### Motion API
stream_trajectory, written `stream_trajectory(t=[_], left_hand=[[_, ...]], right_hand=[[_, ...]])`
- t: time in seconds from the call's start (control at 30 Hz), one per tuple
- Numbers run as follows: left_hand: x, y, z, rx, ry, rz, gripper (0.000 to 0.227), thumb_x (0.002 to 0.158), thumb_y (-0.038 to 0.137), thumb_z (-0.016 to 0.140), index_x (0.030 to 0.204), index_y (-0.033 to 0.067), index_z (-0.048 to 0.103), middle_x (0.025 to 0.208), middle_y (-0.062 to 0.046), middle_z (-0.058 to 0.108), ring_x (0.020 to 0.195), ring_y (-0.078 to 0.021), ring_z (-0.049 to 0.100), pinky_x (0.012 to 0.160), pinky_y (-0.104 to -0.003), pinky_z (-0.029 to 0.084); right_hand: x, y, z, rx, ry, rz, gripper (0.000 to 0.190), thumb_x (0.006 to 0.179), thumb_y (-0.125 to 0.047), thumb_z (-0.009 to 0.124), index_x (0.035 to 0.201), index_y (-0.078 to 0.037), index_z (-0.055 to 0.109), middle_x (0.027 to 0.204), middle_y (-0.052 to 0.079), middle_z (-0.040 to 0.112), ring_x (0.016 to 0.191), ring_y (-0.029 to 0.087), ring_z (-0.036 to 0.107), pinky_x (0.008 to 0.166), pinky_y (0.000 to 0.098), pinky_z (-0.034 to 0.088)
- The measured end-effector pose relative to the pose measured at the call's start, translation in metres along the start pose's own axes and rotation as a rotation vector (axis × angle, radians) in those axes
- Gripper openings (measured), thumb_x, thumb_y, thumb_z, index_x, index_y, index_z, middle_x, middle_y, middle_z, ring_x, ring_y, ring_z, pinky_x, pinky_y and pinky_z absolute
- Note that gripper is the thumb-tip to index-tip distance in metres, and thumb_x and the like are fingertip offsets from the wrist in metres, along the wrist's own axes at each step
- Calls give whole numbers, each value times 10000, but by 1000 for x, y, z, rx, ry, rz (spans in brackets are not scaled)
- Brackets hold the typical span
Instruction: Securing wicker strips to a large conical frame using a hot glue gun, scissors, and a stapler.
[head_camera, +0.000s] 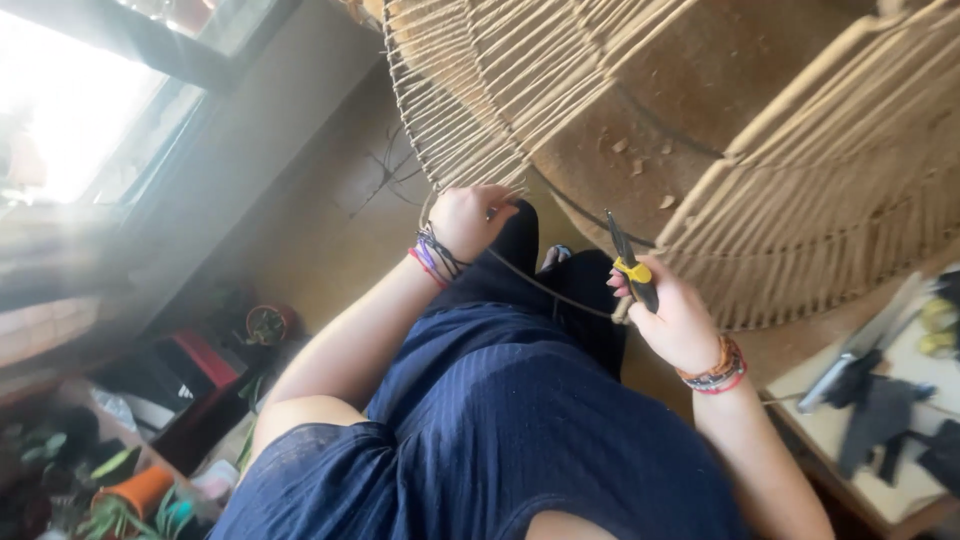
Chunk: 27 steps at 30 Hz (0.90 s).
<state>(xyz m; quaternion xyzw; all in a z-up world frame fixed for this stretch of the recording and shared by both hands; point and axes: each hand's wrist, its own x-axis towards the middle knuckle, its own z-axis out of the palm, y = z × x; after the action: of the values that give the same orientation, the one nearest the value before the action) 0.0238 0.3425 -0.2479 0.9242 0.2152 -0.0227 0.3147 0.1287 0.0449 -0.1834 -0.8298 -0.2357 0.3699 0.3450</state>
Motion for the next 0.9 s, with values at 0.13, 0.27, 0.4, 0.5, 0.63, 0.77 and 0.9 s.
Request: stream_trajectory(t=[0.13,0.27,0.4,0.5,0.63,0.77,0.9], left_hand=[[-6,-22,-9,-221,-32,76,151,881,394,751,995,297,771,858,57,788,855,-253,761,765,-409,613],[-2,-41,-5,-448,-72,157,134,885,406,770,974,307,783,874,33,794,856,-257,764,769,-390,608],[0,-47,4,-582,-112,167,127,873,389,793,976,315,791,858,60,793,848,-205,773,765,-320,599],[4,-50,7,-575,-122,176,111,865,427,792,955,362,791,820,105,779,802,-154,763,757,-284,591],[8,-50,11,-603,-150,202,119,862,432,803,957,362,794,824,109,779,801,-152,763,750,-282,593],[8,-46,12,-600,-134,187,133,845,420,809,938,327,792,791,76,766,738,-190,742,682,-311,583],[11,-43,15,-560,-76,217,99,849,392,807,915,321,785,736,92,733,606,-160,695,574,-263,543]], right_hand=[[5,8,50,-60,69,33,547,759,-31,612,1293,-148,638,1011,80,776,1044,262,736,962,449,551],[14,17,85,-327,219,53,582,809,-122,682,1382,-105,586,1087,188,739,1073,402,706,938,537,552],[25,42,99,-462,245,54,659,778,-165,713,1419,-111,572,1217,205,665,1159,425,660,986,522,538],[33,30,104,-501,249,96,669,789,-165,690,1444,-122,563,1242,178,648,1174,402,654,1001,515,533],[39,0,111,-503,260,111,649,797,-134,685,1433,-94,560,1242,209,641,1187,425,641,1018,525,516],[52,-5,120,-755,343,140,580,809,-182,710,1376,-174,588,1209,97,637,1154,311,667,927,447,568],[67,38,133,-932,385,150,302,845,-289,645,1138,-235,595,1089,10,675,1029,221,715,804,407,608]])
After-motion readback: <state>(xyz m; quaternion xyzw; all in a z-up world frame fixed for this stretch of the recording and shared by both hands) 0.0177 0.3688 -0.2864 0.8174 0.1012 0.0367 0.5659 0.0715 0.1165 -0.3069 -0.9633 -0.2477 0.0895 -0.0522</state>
